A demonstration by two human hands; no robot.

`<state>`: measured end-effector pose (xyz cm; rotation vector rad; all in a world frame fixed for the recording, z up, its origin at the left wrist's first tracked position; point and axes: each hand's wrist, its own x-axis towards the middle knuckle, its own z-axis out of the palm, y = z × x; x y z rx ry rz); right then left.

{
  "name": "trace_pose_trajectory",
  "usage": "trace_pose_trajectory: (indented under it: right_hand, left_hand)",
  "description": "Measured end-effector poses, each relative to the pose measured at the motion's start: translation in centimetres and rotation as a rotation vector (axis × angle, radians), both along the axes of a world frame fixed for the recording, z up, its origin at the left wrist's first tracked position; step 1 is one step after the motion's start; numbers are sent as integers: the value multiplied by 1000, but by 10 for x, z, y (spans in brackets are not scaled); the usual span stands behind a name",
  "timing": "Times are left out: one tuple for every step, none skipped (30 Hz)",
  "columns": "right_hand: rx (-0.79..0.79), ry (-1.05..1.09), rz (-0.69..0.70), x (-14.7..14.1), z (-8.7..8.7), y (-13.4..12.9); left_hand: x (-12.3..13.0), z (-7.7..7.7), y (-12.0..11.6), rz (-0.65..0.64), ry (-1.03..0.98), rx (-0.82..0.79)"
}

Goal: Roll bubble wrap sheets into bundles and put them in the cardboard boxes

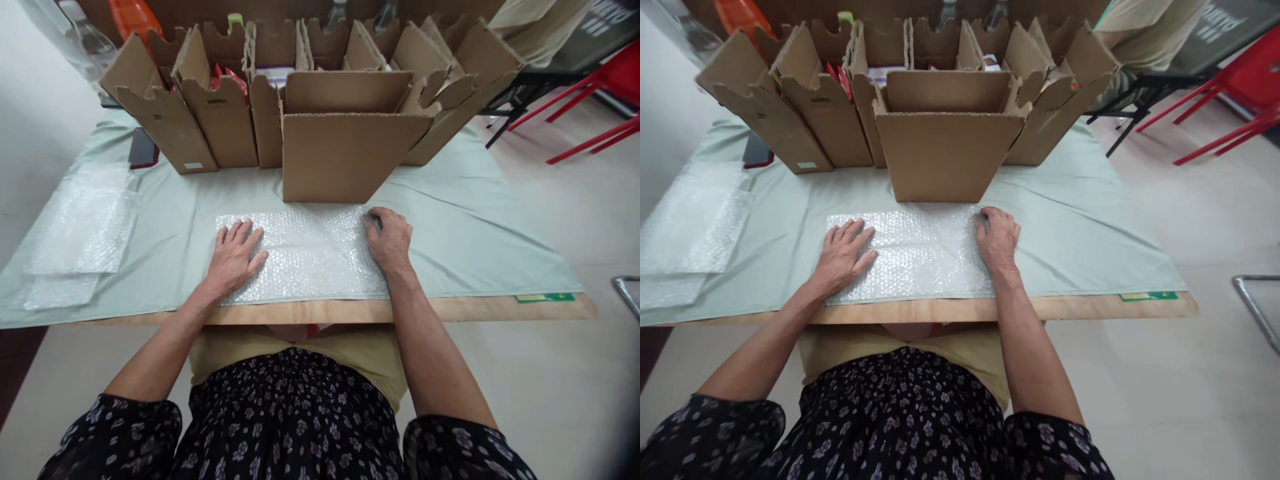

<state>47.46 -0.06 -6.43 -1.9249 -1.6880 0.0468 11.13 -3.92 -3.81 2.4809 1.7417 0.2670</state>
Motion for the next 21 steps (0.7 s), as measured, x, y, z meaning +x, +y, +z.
trace_pose_trajectory:
  right_hand:
    - [1,6,4,0,0,0]
    - [0,12,7,0,0,0]
    - [0,18,8,0,1,1]
    - [1,25,8,0,1,1]
    - [5,31,6,-1,1,1]
    - [12,36,4,-1,0,2]
    - [21,41,3,-1,0,2]
    - [30,45,2,-1,0,2]
    - [37,48,3,-1,0,2]
    - [41,49,4,-1,0,2]
    - [41,50,4,-1,1,2]
    - [39,51,5,-1,1,2]
    - [35,50,6,-1,2,2]
    - [31,50,6,-1,2,2]
    - [29,49,6,-1,3,2]
    - [29,49,6,-1,3,2]
    - [29,51,7,-1,4,2]
    - [27,53,7,-1,4,2]
    - [25,55,8,-1,4,2]
    - [21,58,9,-1,5,2]
    - [18,60,10,-1,5,1]
  left_hand:
    - [0,1,0,-1,-1,1]
    - [1,1,-1,-2,1,1]
    - [1,2,-1,-3,4,0]
    - [1,3,-1,-3,9,-1]
    - [1,4,-2,-3,14,-4]
    - [2,5,-2,-2,17,-7]
    - [2,6,-2,-2,17,-10]
    - [2,6,-2,-1,14,-10]
    - [2,6,-2,1,9,-8]
    - [2,6,-2,3,3,-5]
    - [2,6,-2,6,-1,-3]
    - [2,6,-3,9,-2,-5]
    - [2,6,-3,11,0,-9]
    - [2,6,-3,12,5,-16]
    - [3,7,-3,11,10,-24]
    - [3,8,-3,9,15,-33]
    - [3,9,-3,9,18,-38]
    - [3,9,-3,10,20,-40]
    - [3,10,-3,12,22,-40]
    - [3,10,-3,15,24,-37]
    - [4,10,-3,17,26,-35]
